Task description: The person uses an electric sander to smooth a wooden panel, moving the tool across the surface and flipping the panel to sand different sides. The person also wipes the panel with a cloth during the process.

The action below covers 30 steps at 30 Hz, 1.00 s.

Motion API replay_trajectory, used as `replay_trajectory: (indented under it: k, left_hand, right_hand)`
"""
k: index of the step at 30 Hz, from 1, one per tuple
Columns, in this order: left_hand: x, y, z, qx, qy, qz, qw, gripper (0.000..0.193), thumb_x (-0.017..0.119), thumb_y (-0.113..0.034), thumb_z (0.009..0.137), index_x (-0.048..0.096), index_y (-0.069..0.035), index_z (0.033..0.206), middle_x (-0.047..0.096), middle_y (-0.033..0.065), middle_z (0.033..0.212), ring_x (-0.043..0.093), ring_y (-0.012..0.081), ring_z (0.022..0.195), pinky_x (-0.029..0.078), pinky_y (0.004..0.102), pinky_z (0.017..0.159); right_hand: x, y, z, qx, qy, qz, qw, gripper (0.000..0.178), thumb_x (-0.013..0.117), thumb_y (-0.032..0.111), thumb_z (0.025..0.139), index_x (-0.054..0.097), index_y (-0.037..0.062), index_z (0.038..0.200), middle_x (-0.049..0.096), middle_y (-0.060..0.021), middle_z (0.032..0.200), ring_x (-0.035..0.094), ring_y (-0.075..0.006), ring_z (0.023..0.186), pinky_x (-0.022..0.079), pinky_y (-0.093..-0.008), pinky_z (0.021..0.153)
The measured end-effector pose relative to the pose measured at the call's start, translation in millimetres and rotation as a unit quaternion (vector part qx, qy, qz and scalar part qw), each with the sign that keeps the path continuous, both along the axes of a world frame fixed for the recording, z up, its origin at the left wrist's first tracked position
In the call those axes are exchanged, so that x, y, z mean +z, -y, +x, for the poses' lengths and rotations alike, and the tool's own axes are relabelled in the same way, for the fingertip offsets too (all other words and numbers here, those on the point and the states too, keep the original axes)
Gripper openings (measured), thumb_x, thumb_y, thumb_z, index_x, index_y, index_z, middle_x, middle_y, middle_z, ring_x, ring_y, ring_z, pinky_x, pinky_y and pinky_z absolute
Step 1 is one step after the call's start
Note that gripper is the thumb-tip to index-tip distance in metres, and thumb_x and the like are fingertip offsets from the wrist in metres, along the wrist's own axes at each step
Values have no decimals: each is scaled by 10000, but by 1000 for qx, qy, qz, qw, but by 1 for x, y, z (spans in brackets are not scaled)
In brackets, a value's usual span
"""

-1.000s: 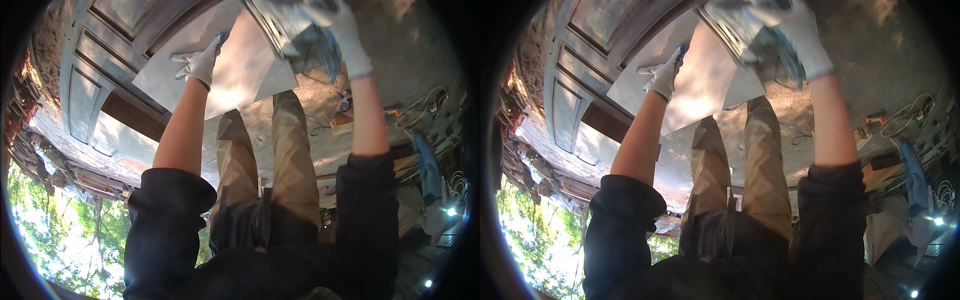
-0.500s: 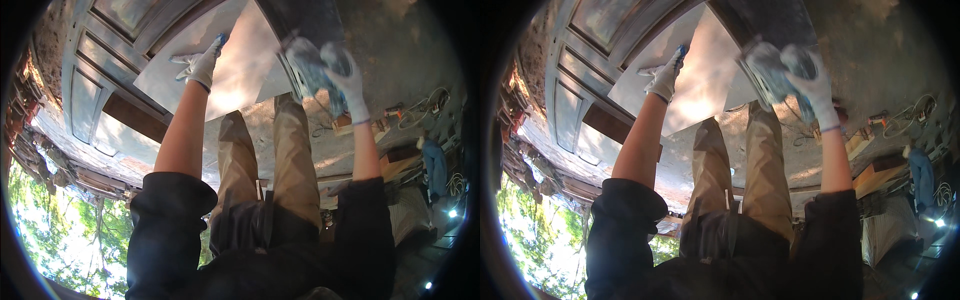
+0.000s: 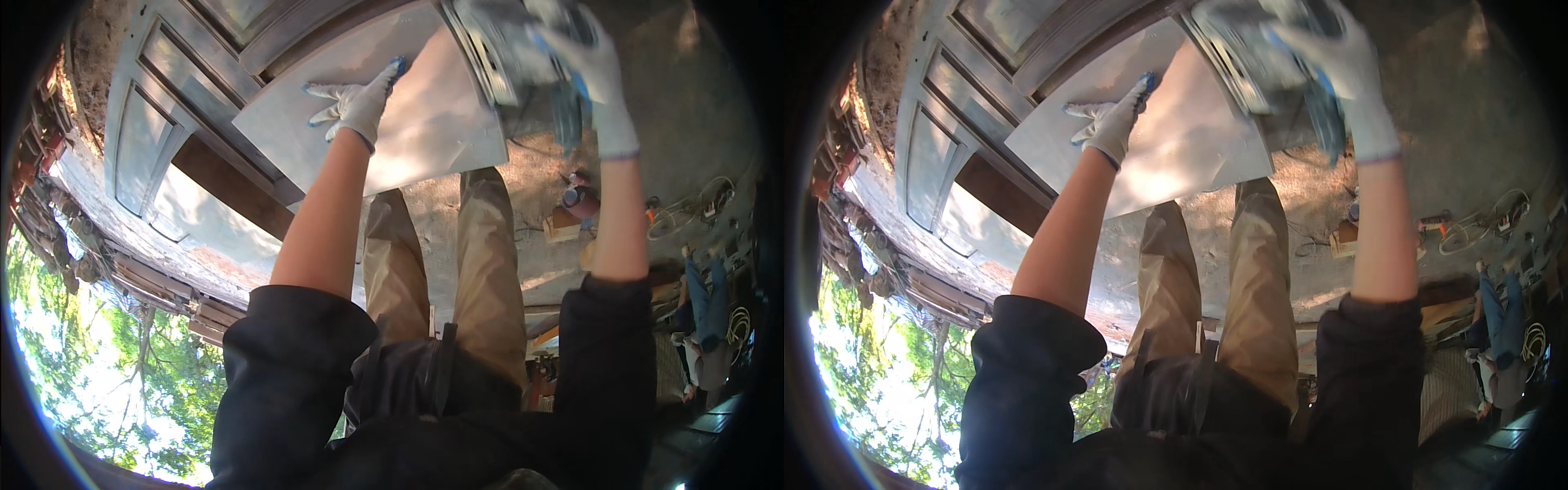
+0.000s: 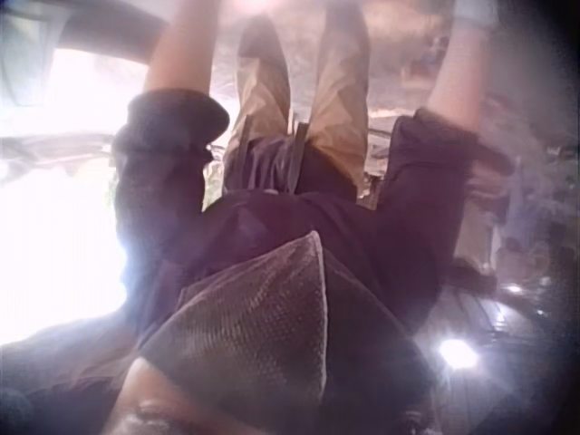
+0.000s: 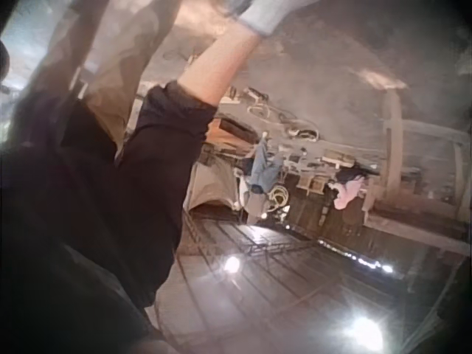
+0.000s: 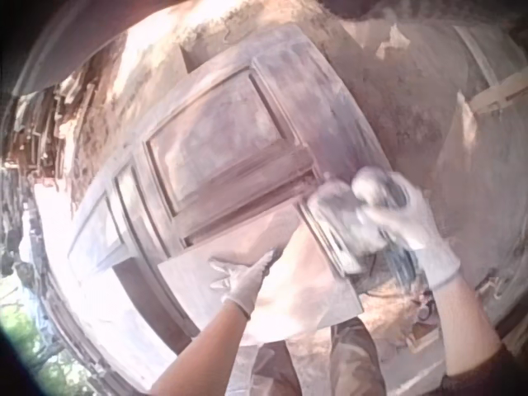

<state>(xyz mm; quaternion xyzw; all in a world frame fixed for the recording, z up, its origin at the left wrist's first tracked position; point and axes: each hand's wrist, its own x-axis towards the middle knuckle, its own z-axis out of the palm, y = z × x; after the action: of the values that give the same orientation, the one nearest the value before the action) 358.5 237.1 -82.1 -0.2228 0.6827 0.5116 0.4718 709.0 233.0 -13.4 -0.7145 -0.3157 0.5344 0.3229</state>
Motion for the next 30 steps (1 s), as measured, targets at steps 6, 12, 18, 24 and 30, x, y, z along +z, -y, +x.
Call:
replay_trajectory:
  k: [6,12,18,24,30]
  left_hand:
    - [8,-11,16,346,233,12,909,1189,824,-644,697,120,-313,1596,230,30,1644,179,327,1522,130,673,1220]
    - [-10,-9,10,331,219,-54,916,1075,781,-688,707,263,-290,1561,255,-37,1632,181,328,1521,127,612,1247]
    - [-65,6,-53,109,266,-68,955,1002,738,-691,766,280,-315,1574,285,-29,1628,175,256,1531,127,604,1255]
    - [-42,-3,-28,19,227,-76,971,1067,630,-759,813,52,-349,1611,154,-22,1678,108,236,1549,140,512,1273]
    - [-10,-7,6,315,242,42,917,965,613,-583,859,58,-311,1601,94,193,1636,149,458,1475,239,590,1177]
  right_hand:
    - [17,-64,2,-43,-129,57,989,408,786,17,816,640,-8,1196,671,-35,1062,647,-117,913,543,-259,817]
    - [-21,70,21,13,74,7,997,738,913,331,696,624,27,1304,682,-91,1234,636,-184,1152,516,-329,970]
    - [-22,219,24,-113,-52,-165,978,702,895,194,726,589,14,1331,652,-100,1251,623,-175,1136,487,-325,1013]
    - [-4,252,8,-127,-4,-135,983,718,858,107,759,527,-6,1386,620,-121,1296,612,-186,1162,488,-333,1018]
    - [40,85,-32,37,231,-18,972,742,893,308,715,584,32,1332,707,-127,1153,671,-245,1095,522,-368,975]
